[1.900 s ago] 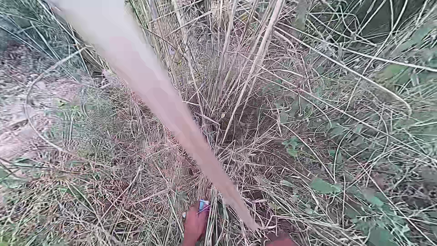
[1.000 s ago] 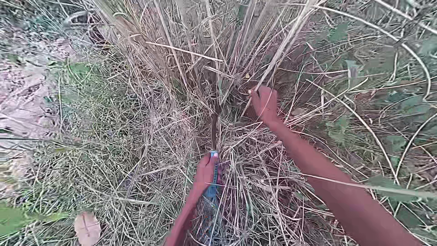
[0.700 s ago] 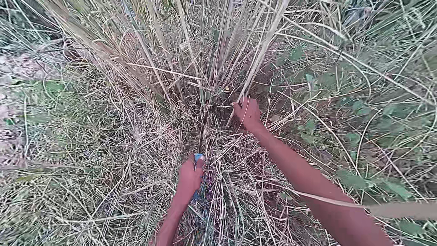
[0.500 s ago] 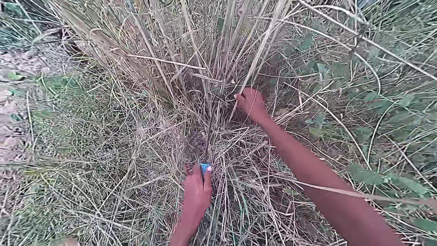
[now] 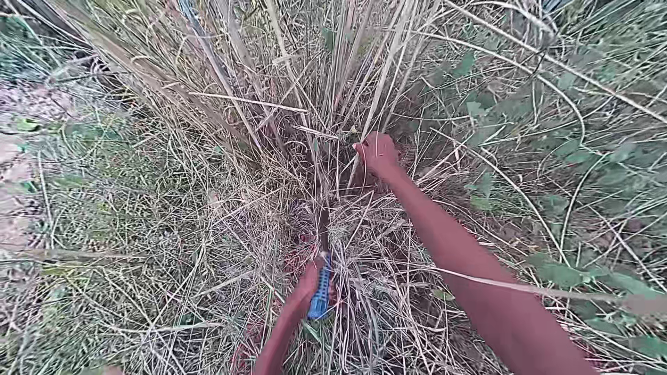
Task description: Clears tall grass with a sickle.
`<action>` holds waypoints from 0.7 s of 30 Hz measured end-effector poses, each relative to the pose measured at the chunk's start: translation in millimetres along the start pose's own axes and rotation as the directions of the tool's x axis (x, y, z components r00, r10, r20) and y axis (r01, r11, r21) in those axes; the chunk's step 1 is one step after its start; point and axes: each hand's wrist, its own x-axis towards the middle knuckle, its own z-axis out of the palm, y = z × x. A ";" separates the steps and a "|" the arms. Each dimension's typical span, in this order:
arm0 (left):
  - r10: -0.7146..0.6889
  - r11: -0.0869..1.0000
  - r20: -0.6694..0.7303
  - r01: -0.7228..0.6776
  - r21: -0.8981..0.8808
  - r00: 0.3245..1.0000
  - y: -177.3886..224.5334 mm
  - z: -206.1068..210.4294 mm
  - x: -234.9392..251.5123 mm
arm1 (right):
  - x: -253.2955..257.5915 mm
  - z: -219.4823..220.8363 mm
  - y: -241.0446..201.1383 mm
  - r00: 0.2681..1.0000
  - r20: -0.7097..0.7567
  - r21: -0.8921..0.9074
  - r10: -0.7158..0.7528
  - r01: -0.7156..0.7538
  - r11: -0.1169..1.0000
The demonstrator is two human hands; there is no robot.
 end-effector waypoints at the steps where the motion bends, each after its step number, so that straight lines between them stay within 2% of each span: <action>1: -0.014 0.989 -0.015 0.012 -0.146 1.000 -18.6 7.9 -22.3 | 2.4 -1.6 -0.8 0.997 0.071 0.020 -0.037 0.036 0.999; 2: -0.027 0.969 -0.010 0.023 -0.248 1.000 -28.1 13.4 -34.8 | 4.0 -1.0 -0.9 0.990 0.113 0.054 -0.090 0.084 0.995; 4: -0.028 0.946 0.027 0.035 -0.323 0.999 -26.6 19.2 -36.1 | -9.2 3.6 4.9 0.993 0.051 0.073 -0.109 0.105 0.992; 7: -0.137 0.930 0.138 0.175 -0.323 0.981 6.5 -0.7 2.0 | -14.4 -3.7 17.4 0.997 -0.053 0.041 -0.057 0.059 0.997; 9: -0.193 0.929 0.242 0.257 -0.268 0.951 34.8 -11.7 32.3 | -14.5 -1.4 14.7 0.996 -0.069 0.047 -0.051 0.054 0.997; 12: -0.218 0.946 0.284 0.274 -0.173 0.934 53.2 -16.6 52.4 | -25.5 4.2 -19.0 0.998 -0.042 -0.006 -0.035 0.035 0.999; 13: -0.204 0.958 0.254 0.246 -0.145 0.945 44.0 -17.2 42.5 | -29.2 6.6 -29.2 0.999 -0.019 -0.017 -0.032 0.032 0.999; 16: -0.010 0.997 -0.024 0.012 0.077 1.000 -22.7 7.1 -31.6 | -37.6 11.2 -33.4 0.997 0.055 -0.024 -0.058 0.060 0.998; 18: 0.065 0.998 -0.128 -0.063 0.020 0.990 -59.2 28.1 -49.5 | -43.8 14.8 -18.0 0.997 0.040 -0.010 -0.071 0.071 0.997; 19: 0.077 0.997 -0.118 -0.079 -0.007 0.990 -55.8 33.7 -44.8 | -43.6 8.0 -11.3 0.998 0.026 -0.017 -0.064 0.064 0.998; 21: 0.005 0.999 -0.067 -0.008 -0.051 0.998 -30.2 29.8 -40.4 | -44.5 -0.8 5.0 0.998 0.034 -0.034 -0.052 0.053 0.998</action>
